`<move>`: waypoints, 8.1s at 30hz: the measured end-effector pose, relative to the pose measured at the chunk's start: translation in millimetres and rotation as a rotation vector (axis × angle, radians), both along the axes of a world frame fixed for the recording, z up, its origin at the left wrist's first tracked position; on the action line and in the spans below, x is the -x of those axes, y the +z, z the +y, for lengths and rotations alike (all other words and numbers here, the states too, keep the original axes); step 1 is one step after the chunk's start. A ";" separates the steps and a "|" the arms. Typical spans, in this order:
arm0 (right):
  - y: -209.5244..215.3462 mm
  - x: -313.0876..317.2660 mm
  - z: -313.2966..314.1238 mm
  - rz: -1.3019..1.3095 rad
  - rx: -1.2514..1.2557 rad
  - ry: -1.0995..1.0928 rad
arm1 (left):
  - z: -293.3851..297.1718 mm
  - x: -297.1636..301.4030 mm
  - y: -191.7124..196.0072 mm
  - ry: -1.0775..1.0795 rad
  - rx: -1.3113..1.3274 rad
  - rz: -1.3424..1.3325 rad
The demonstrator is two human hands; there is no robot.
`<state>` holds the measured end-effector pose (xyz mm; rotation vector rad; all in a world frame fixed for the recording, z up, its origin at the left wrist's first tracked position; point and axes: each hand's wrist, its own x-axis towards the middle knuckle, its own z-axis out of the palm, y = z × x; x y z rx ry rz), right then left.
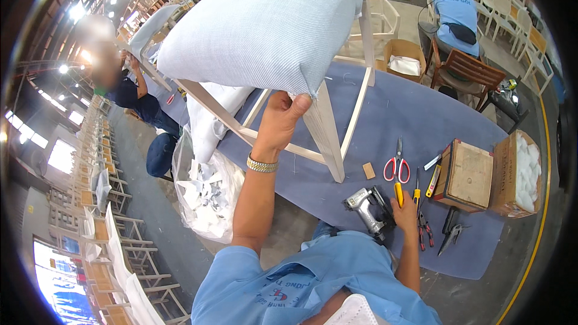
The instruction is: The person covers a wooden chair seat with light-colored fabric, using a staple gun to secure the material to the underside of the seat. They repeatedly pull, smooth, and staple the fabric, then trim excess with scissors and a utility knife.
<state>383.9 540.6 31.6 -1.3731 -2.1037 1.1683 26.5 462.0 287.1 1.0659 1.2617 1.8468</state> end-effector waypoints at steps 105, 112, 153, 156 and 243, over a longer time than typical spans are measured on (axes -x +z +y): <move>-56.2 -21.4 2.7 0.041 -0.166 -0.078 | 27.6 -45.3 -0.6 0.120 -0.261 0.064; -31.6 17.3 22.4 0.176 -0.001 -0.076 | 30.8 -53.3 -0.1 0.237 -0.224 0.235; -62.3 -7.2 -40.9 0.144 -0.202 -0.089 | 32.9 -47.4 -17.1 0.334 -0.192 0.181; -54.8 -27.9 -17.9 0.115 -0.135 -0.318 | 32.8 -46.3 -18.6 0.325 -0.184 0.198; 201.9 251.1 111.4 1.038 -1.298 0.166 | 27.9 -48.1 -31.3 0.313 -0.270 0.109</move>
